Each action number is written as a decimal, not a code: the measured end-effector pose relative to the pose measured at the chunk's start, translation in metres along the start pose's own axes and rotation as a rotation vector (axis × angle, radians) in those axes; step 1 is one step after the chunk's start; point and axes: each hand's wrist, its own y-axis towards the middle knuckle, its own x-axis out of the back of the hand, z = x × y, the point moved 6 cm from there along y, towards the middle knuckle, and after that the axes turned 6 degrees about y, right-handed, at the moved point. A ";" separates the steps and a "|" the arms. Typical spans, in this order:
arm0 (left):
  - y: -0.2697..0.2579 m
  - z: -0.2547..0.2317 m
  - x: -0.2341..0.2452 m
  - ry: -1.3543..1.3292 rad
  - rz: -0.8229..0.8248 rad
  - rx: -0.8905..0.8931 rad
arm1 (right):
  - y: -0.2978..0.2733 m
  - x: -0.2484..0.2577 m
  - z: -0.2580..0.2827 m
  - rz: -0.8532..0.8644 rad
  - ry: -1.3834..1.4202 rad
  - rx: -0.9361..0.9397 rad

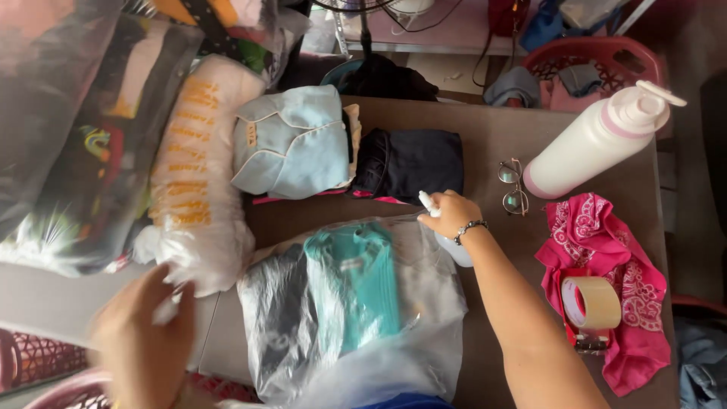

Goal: Packing folded laundry garments into a large plastic bag.

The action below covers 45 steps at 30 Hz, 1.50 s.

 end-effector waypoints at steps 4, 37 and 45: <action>0.075 -0.177 -0.094 -0.852 0.197 -0.282 | -0.008 0.008 -0.001 0.000 0.042 -0.082; 0.043 -0.433 -0.288 -1.042 0.455 -0.292 | -0.038 0.026 -0.042 -0.288 0.133 -0.234; 0.015 -0.492 -0.275 -0.244 0.773 -0.667 | -0.068 0.027 -0.057 -0.440 0.289 -0.293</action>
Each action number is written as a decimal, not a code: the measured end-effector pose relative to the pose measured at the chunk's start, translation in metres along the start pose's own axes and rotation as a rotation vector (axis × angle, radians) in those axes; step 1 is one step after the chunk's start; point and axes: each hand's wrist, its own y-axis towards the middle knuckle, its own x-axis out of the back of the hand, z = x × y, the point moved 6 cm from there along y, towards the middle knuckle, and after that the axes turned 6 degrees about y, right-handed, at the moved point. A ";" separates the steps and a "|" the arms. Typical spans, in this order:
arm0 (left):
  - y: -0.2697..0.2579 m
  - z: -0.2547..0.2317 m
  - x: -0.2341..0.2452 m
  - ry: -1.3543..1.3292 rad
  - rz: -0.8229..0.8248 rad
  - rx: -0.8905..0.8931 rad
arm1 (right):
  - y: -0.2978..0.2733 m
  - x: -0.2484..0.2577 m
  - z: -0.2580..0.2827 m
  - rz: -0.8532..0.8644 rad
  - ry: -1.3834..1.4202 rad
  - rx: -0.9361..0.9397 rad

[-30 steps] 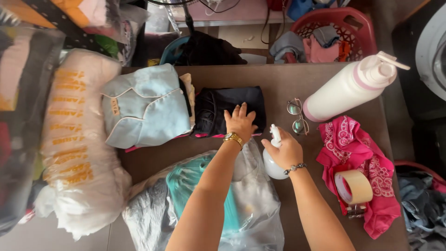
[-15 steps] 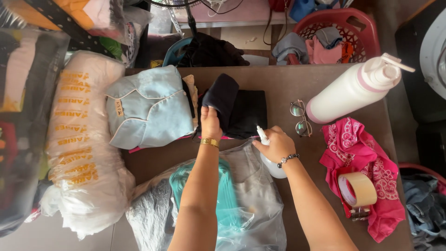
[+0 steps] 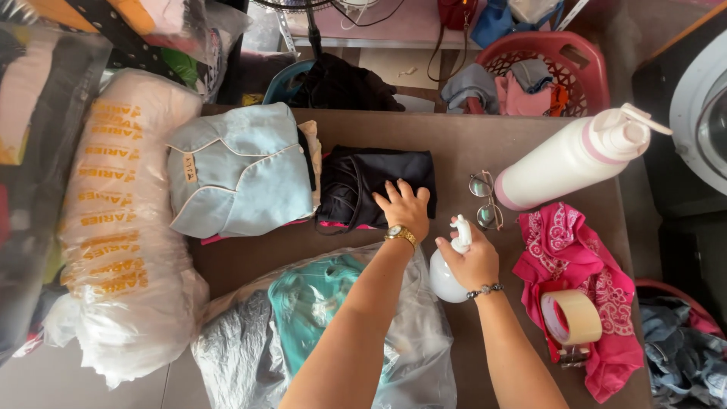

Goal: Packing folded laundry garments into a large plastic bag.

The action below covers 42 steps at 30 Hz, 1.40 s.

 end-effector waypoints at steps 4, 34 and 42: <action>0.012 0.015 -0.002 -0.157 -0.208 0.032 | -0.004 0.001 0.005 -0.019 0.009 0.055; -0.134 0.178 -0.021 -0.217 -0.814 0.011 | -0.004 -0.005 0.057 -0.038 -0.111 0.303; -0.224 0.297 -0.041 -0.745 -0.900 0.416 | -0.013 -0.116 0.220 0.311 -0.094 0.349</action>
